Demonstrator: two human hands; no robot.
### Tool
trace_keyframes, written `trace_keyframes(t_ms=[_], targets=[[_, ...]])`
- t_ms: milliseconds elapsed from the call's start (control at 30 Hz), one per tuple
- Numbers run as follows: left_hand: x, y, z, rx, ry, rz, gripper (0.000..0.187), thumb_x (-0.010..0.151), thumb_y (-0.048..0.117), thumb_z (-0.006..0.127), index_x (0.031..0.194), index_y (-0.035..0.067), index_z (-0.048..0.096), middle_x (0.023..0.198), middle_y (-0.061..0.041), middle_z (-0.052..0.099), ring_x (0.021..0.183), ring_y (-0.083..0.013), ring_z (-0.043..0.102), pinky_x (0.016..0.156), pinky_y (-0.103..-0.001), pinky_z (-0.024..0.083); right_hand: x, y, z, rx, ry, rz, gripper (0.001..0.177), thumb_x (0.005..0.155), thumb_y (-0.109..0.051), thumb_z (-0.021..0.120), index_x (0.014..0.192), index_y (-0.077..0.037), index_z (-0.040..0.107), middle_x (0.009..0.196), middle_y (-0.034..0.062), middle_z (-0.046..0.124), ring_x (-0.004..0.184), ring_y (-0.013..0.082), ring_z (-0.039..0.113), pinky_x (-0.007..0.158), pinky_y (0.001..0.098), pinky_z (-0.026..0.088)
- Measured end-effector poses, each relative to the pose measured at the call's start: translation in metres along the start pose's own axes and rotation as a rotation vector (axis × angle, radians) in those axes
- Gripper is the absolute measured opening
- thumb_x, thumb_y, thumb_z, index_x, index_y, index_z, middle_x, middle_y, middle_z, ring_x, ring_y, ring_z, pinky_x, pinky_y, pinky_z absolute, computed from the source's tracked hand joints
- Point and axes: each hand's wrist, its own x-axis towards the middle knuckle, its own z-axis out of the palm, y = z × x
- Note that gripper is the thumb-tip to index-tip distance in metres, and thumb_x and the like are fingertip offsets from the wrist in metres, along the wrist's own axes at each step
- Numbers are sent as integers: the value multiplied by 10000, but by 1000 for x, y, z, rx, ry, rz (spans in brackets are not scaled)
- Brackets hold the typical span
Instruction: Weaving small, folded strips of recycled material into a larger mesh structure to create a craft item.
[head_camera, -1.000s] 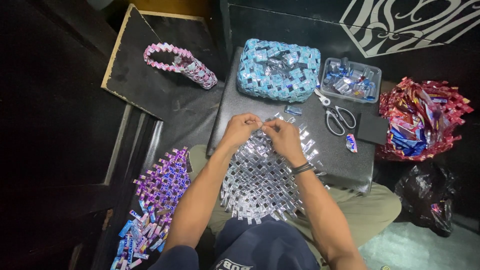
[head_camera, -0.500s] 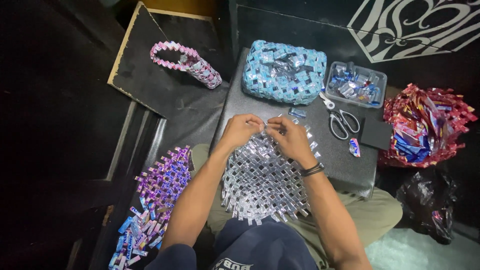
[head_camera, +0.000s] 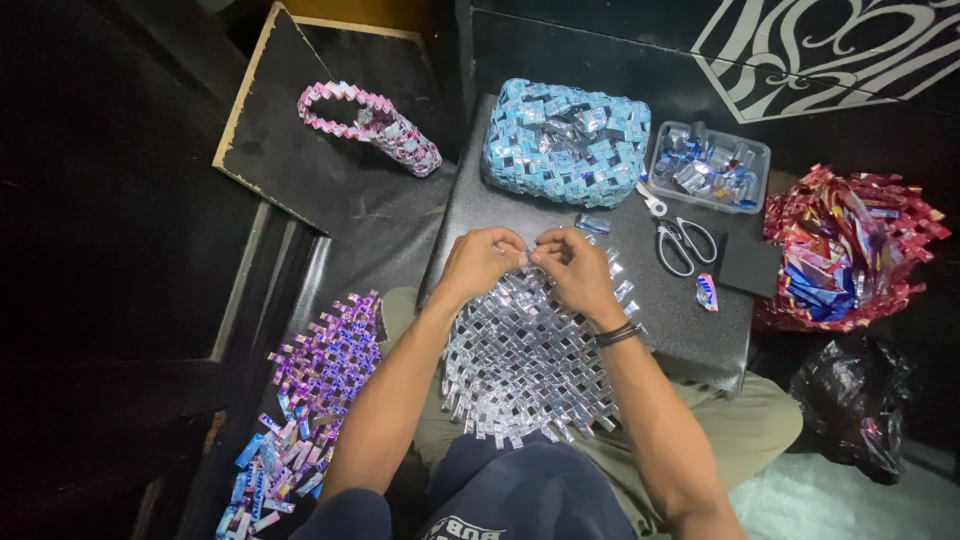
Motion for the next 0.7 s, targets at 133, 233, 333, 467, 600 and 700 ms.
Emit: trace_keyframes(t_ms=[133, 233, 333, 467, 600, 700], targets=[[-6, 13, -4, 112, 1, 65, 186, 840, 203, 755, 1026, 205, 761, 979, -26, 790, 975, -245, 745, 859, -381, 549, 7, -21, -17, -219, -157, -169, 121, 913, -159, 789, 1000, -75, 786, 825, 140, 757, 812, 319, 742, 725, 409, 562], [-9, 19, -7, 307, 17, 278, 175, 902, 218, 722, 1075, 187, 727, 1101, -72, 756, 1081, -286, 720, 927, -439, 524, 14, -14, -19, -215, -208, -190, 106, 922, -142, 760, 1004, -78, 780, 821, 153, 755, 812, 322, 733, 734, 414, 554], [-9, 18, -11, 479, 12, 440, 177, 899, 205, 725, 1074, 180, 730, 1010, -87, 758, 973, -317, 739, 837, -446, 568, 12, -12, -16, -230, -196, -80, 91, 891, -121, 764, 979, -106, 782, 760, 112, 747, 744, 266, 707, 694, 372, 528], [-3, 13, -15, 536, 7, 533, 184, 899, 174, 724, 1082, 192, 737, 967, -81, 757, 943, -323, 741, 822, -449, 573, 15, 7, -11, -175, -192, -2, 93, 895, -113, 735, 977, -102, 776, 746, 98, 725, 737, 235, 661, 706, 374, 512], [4, 15, -13, 546, -58, 539, 211, 896, 136, 704, 1102, 169, 737, 923, -104, 758, 911, -321, 744, 793, -436, 585, 17, 24, -5, -166, -183, 52, 115, 875, -127, 717, 974, -125, 777, 734, 68, 697, 731, 212, 641, 709, 359, 503], [11, 16, -11, 575, -84, 547, 119, 896, 141, 678, 1005, 157, 724, 858, -100, 732, 841, -318, 734, 740, -422, 580, 15, 27, -2, -173, -163, 77, 130, 863, -119, 708, 972, -128, 779, 730, 65, 690, 725, 212, 643, 702, 361, 510]])
